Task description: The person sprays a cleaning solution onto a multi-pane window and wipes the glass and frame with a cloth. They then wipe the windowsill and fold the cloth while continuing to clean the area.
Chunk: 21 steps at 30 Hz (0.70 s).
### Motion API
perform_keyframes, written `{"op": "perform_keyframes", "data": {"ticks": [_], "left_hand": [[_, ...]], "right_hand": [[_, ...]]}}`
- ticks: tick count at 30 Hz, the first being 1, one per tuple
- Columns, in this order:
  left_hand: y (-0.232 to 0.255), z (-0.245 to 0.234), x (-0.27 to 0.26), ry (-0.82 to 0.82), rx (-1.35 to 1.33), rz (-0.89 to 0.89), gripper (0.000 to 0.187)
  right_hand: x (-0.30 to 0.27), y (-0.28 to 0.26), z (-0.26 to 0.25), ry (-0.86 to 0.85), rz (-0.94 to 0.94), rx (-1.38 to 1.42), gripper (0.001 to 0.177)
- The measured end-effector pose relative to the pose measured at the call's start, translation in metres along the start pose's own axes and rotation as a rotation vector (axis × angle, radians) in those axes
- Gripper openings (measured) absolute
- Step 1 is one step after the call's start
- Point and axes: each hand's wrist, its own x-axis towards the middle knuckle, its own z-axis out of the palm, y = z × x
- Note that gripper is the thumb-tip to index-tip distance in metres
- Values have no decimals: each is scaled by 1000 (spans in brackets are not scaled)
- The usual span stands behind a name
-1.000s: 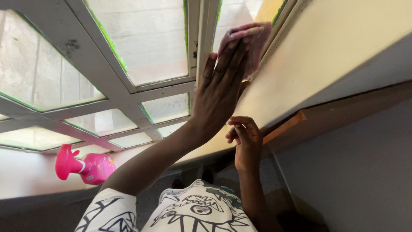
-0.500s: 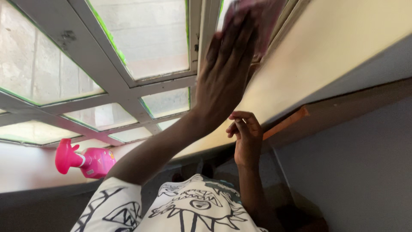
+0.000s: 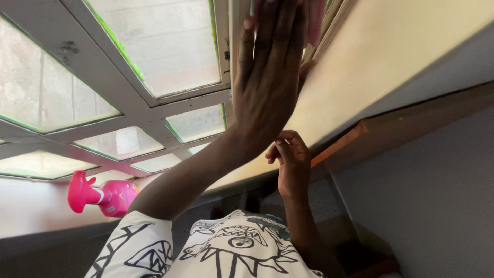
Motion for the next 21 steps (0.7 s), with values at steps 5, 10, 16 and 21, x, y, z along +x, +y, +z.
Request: {"op": "perform_keyframes", "data": {"ticks": [5, 10, 16, 21], "left_hand": [[-5, 10, -37, 48, 208, 71, 73], [-8, 7, -16, -106, -46, -26, 65], [-9, 21, -33, 81, 164, 33, 74], [-6, 15, -17, -40, 164, 9, 73]], "right_hand": [[-2, -3, -3, -19, -36, 17, 10], [-1, -6, 0, -22, -56, 10, 11], [-2, -10, -2, -33, -60, 2, 12], [4, -13, -6, 25, -19, 1, 12]]}}
